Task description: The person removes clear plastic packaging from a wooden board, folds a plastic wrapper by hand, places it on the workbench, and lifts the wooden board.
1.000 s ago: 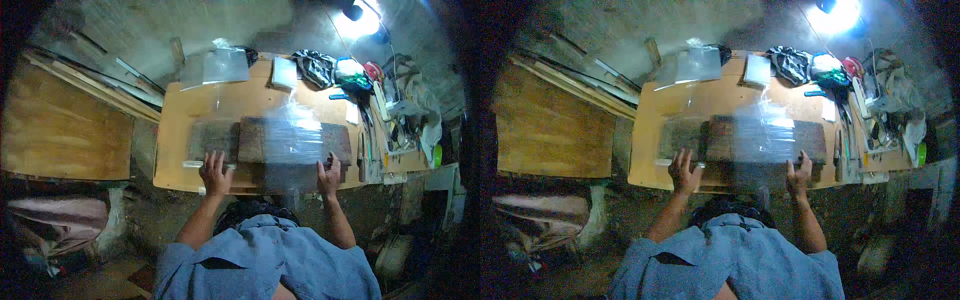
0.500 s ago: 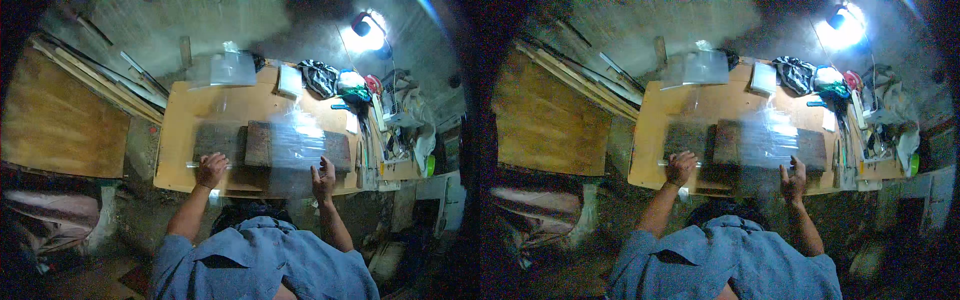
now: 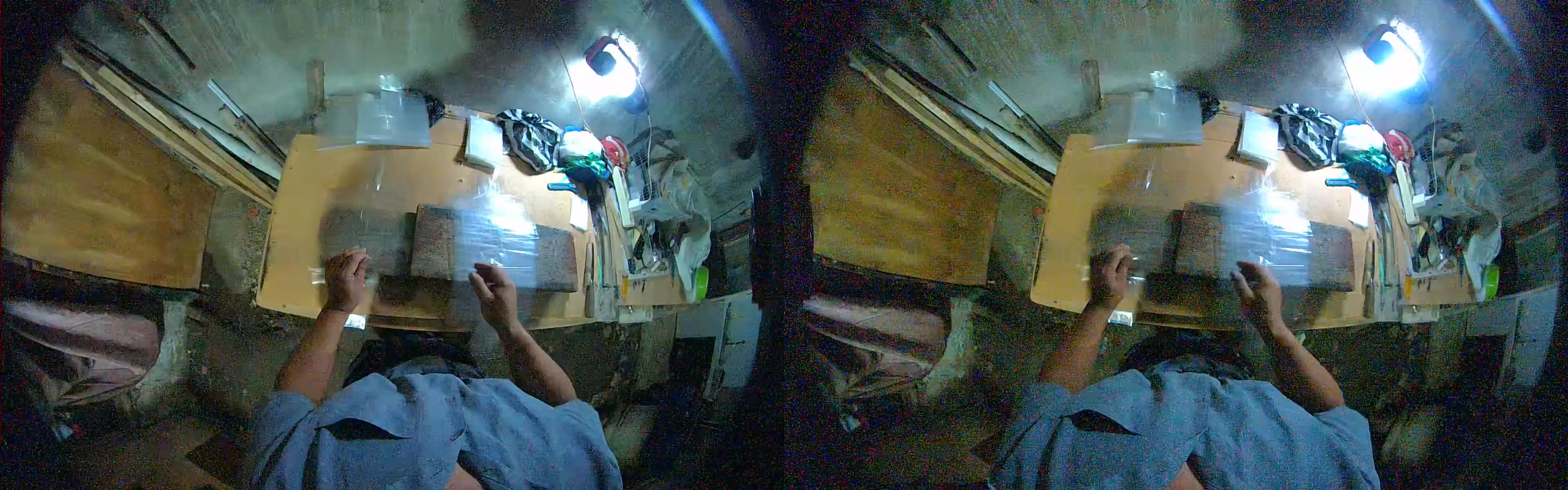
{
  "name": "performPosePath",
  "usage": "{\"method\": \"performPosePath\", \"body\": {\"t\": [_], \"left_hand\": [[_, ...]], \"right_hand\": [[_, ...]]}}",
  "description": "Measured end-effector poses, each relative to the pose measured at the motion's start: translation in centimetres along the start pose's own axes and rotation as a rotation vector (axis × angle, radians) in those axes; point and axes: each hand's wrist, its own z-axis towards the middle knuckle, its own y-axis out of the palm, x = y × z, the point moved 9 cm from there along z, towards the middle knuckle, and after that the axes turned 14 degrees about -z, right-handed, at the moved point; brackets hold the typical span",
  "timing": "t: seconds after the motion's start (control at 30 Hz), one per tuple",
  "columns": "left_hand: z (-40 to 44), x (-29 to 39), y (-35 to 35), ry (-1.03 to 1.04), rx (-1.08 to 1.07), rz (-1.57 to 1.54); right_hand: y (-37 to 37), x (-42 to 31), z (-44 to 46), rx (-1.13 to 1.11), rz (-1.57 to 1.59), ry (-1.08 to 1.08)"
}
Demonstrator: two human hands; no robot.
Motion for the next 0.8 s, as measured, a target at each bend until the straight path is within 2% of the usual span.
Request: {"method": "performPosePath", "body": {"t": [0.03, 0.1, 0.17, 0.23, 0.27, 0.3, 0.37, 0.4, 0.5, 0.53, 0.57, 0.63, 0.7, 0.73, 0.77, 0.8], "left_hand": [[0.0, 0.9, -0.6, 0.068, 0.041, 0.03], [-0.6, 1.5, -0.7, 0.09, 0.018, 0.027], [-1.0, 2.8, -1.0, 0.11, -0.004, 0.026], [-0.9, 5.1, -1.1, 0.107, -0.115, 0.04], [-2.2, 3.3, -0.2, 0.109, -0.146, -0.023], [-3.2, 2.6, 0.1, 0.109, -0.147, -0.02], [-4.5, 2.5, 0.6, 0.156, -0.167, 0.037], [-4.0, 4.0, 0.3, 0.122, -0.159, -0.042], [-4.5, 4.2, 0.3, 0.069, -0.243, 0.049], [-5.7, 3.0, 0.9, 0.064, -0.24, 0.052], [-7.7, -1.2, 2.0, -0.18, -0.225, -0.123], [-7.8, -2.4, 1.9, -0.425, -0.202, -0.298], [-5.0, 4.1, -1.3, 0.124, -0.064, 0.006], [-4.5, 4.4, -1.5, 0.123, -0.063, 0.006], [-4.1, 3.8, -2.4, 0.035, 0.0, 0.072], [-4.0, 3.0, -3.2, -0.054, 0.062, 0.137]], "right_hand": [[1.0, 0.0, 0.4, 0.0, 0.003, 0.0], [4.9, -0.6, 1.5, -0.234, 0.16, 0.005], [7.4, -1.8, 2.4, -0.309, 0.189, -0.017], [10.4, -3.5, 3.2, -0.473, 0.421, 0.039], [10.7, -4.1, 3.5, -0.542, 0.225, 0.076], [10.8, -5.2, 4.2, -0.543, 0.227, 0.075], [12.2, -4.7, 4.0, -0.658, 0.141, 0.29], [13.1, -4.3, 4.2, -0.662, 0.142, 0.288], [15.4, -3.7, 4.8, -0.658, 0.126, 0.204], [14.7, -5.2, 5.0, -0.606, 0.113, 0.066], [13.9, -6.8, 5.1, -0.551, 0.1, -0.072], [12.6, -8.6, 5.0, -0.483, 0.072, -0.117], [12.2, -8.7, 5.5, -0.41, 0.043, -0.16], [12.8, -7.9, 6.0, -0.444, 0.3, -0.125], [13.2, -7.2, 6.4, -0.473, 0.558, -0.089], [12.9, -7.8, 6.2, -0.473, 0.557, -0.089]]}}
